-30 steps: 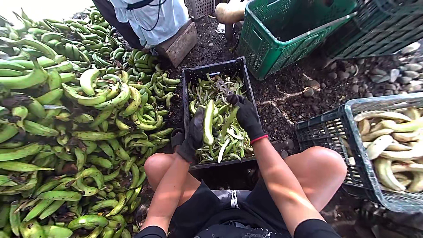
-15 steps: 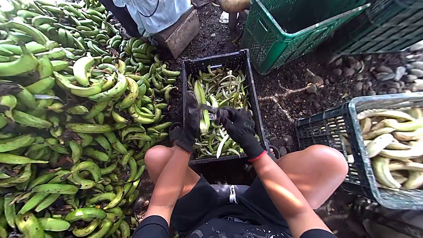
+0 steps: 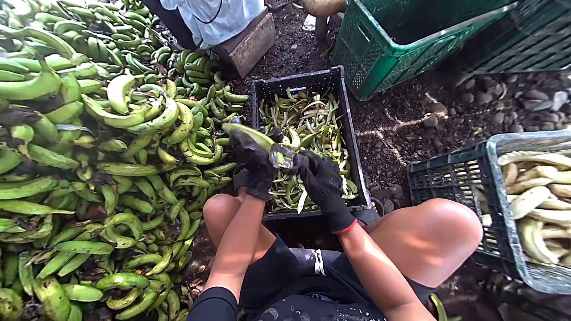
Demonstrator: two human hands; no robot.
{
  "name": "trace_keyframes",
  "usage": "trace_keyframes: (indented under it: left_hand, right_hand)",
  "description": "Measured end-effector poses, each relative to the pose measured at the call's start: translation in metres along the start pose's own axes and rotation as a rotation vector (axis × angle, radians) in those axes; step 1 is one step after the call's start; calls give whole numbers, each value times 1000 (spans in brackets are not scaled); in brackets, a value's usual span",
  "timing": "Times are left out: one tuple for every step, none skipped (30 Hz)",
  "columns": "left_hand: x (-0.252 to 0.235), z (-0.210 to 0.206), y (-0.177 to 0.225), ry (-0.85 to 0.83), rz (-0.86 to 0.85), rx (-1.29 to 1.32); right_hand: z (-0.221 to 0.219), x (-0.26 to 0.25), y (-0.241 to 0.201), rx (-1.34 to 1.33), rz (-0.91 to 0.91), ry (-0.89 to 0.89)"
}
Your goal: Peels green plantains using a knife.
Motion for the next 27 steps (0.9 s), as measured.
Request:
trace_keyframes:
  left_hand:
    - [11,7,3,-144,5,-119]
    - [18,11,6,-255,28,-206]
    - [22,15,9,-358,74,-246]
    - [22,18,10,-422,108,-247]
    - [20,19,10,-457,98,-261]
    - [17,22,8,-469,41,-311]
    - [15,26,8,-481,-59,-445]
    - [14,30,8,-476,-140,-576]
    - [14,31,8,-490,-177,-655]
    - [14,26,9,-543,-157,-639]
    - [16,18,11,-605,-106,-591]
    - [22,6,12,-675,-68,-547]
    - [30,-1,13,-740,-19,-531]
    - [37,-4,14,-812,15,-539]
    - [40,-4,14,-844,28,-543]
    - [36,-5,12,-824,0,-517]
    - [29,-4,9,-728,-23,-457]
    - [19,-1,5,-555,-39,-393]
    - [11,6,3,-337,-59,-379]
    - [6,16,2,-144,-104,-436]
    - [2,27,-1,-18,-127,-521]
    - [-2,36,-6,89,-129,-601]
    - [-6,43,-10,159,-118,-681]
    - [-7,48,-13,171,-116,-773]
    - [-7,51,-15,132,-130,-863]
    - [-4,48,-11,66,-147,-915]
    - [0,41,-4,-5,-126,-794]
  right_hand:
    - [3,-3,1,-23,-13,-24]
    - [7,-7,0,-22,-3,-16]
    - [12,-10,-2,0,24,10]
    - [16,-12,-3,26,52,41]
    - [18,-14,-4,52,74,70]
    - [19,-13,-4,70,87,97]
    - [18,-13,-4,80,97,122]
    - [17,-13,-4,82,95,122]
    - [16,-14,-3,70,81,100]
    - [14,-18,-1,39,62,72]
    - [11,-26,2,-2,29,30]
    - [7,-41,8,-41,-21,-3]
    - [6,-55,13,-70,-67,-37]
    - [8,-65,16,-88,-96,-70]
    - [12,-70,17,-99,-110,-82]
    - [15,-69,16,-112,-118,-65]
    - [16,-62,14,-126,-119,-33]
    - [17,-51,12,-129,-98,9]
    - [17,-34,8,-116,-46,44]
    - [14,-19,3,-70,0,70]
    - [8,-10,0,-9,35,87]
    - [2,-3,-3,45,73,105]
    - [-3,1,-5,79,109,141]
    - [-7,2,-7,98,127,155]
    - [-9,1,-7,90,130,149]
    - [-8,-1,-8,68,125,128]
    - [-5,-4,-9,34,96,82]
Point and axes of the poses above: each hand's wrist, its own x-axis away from the middle knuckle, its own z-axis out of the back of the hand, y = z × x, the point moved 4 cm from there along -x, towards the middle knuckle, and after that the axes turned 6 degrees about y, right-handed, at the moved point
